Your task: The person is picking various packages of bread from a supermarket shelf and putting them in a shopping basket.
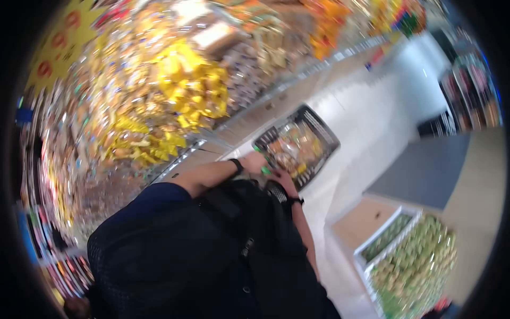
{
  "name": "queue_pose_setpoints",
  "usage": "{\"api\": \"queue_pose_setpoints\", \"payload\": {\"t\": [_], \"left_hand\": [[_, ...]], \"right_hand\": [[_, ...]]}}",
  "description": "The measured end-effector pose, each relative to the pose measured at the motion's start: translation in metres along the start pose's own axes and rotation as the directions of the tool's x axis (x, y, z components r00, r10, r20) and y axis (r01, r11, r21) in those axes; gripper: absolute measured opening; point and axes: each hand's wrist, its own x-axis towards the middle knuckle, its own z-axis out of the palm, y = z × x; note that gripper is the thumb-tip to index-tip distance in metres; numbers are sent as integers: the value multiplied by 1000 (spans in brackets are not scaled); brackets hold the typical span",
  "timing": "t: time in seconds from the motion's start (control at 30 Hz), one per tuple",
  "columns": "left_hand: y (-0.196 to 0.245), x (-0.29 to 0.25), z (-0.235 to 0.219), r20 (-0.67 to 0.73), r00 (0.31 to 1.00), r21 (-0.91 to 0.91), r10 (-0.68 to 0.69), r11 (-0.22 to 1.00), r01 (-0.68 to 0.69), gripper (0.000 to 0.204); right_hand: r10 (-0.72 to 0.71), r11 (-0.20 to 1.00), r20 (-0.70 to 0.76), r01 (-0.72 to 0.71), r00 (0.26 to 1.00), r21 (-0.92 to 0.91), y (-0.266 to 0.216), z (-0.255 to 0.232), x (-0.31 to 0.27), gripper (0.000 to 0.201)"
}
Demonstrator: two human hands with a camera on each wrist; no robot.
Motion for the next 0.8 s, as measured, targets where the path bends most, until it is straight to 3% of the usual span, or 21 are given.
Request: {"api": "queue_pose_setpoints", "payload": {"t": [0.03, 0.07, 0.1, 0.13, 0.17, 0.2, 0.3, 0.4, 0.47, 0.57, 0.6, 0.67, 0.7, 0.73, 0.8], "left_hand": [[-11, 7, 8, 15, 999, -23, 39, 999, -38, 27], [-12, 9, 8, 40, 998, 29, 41, 999, -42, 29], [-13, 10, 16, 90, 996, 62, 1, 998, -6, 24], [-13, 9, 11, 112, 994, 61, -13, 998, 6, 23], [-9, 7, 3, 135, 991, 62, -26, 998, 18, 23], [-8, 7, 2, 164, 986, 56, 20, 998, -30, 23], [-8, 13, -10, 177, 983, 14, 43, 999, -46, 23], [-12, 23, -21, 292, 951, -23, 106, 994, -104, 24], [-25, 29, -18, 307, 913, -85, 267, 964, -253, 26], [-48, 47, -35, 422, 834, -151, 354, 935, -320, 28], [-51, 43, -40, 300, 882, -197, 362, 929, -314, 25], [-52, 35, -39, 289, 888, -245, 358, 924, -293, 24], [-52, 36, -39, 280, 895, -279, 347, 921, -270, 25], [-51, 41, -47, 387, 873, -234, 296, 948, -217, 29], [-56, 46, -51, 351, 874, -273, 336, 930, -248, 34]], "right_hand": [[65, 985, 18, -68, 998, 160, -9, -2, 0, 38], [-150, 967, 77, 130, 986, 218, 13, -4, 9, 35], [-104, 960, -11, 104, 994, 259, 5, 2, 2, 29], [-118, 961, 5, 113, 993, 251, -3, -2, 4, 26], [-54, 920, -6, 52, 999, 387, 15, 4, 9, 22], [-19, 911, -60, 42, 998, 410, 16, 8, 4, 23], [101, 921, -132, -42, 986, 387, 9, 9, 7, 25], [189, 931, -175, -120, 966, 344, 13, 7, 10, 28], [247, 926, -178, -177, 953, 335, 13, 7, 12, 29], [310, 924, -218, -239, 925, 298, 2, 5, 27, 28], [321, 927, -223, -257, 921, 273, -2, 5, 29, 28], [409, 902, -179, -367, 895, 226, -20, 3, 30, 29], [421, 897, -177, -380, 889, 224, -18, 5, 35, 29], [404, 909, -176, -372, 898, 188, -11, 7, 40, 30], [380, 924, -155, -367, 912, 108, -3, 6, 48, 30]]}}
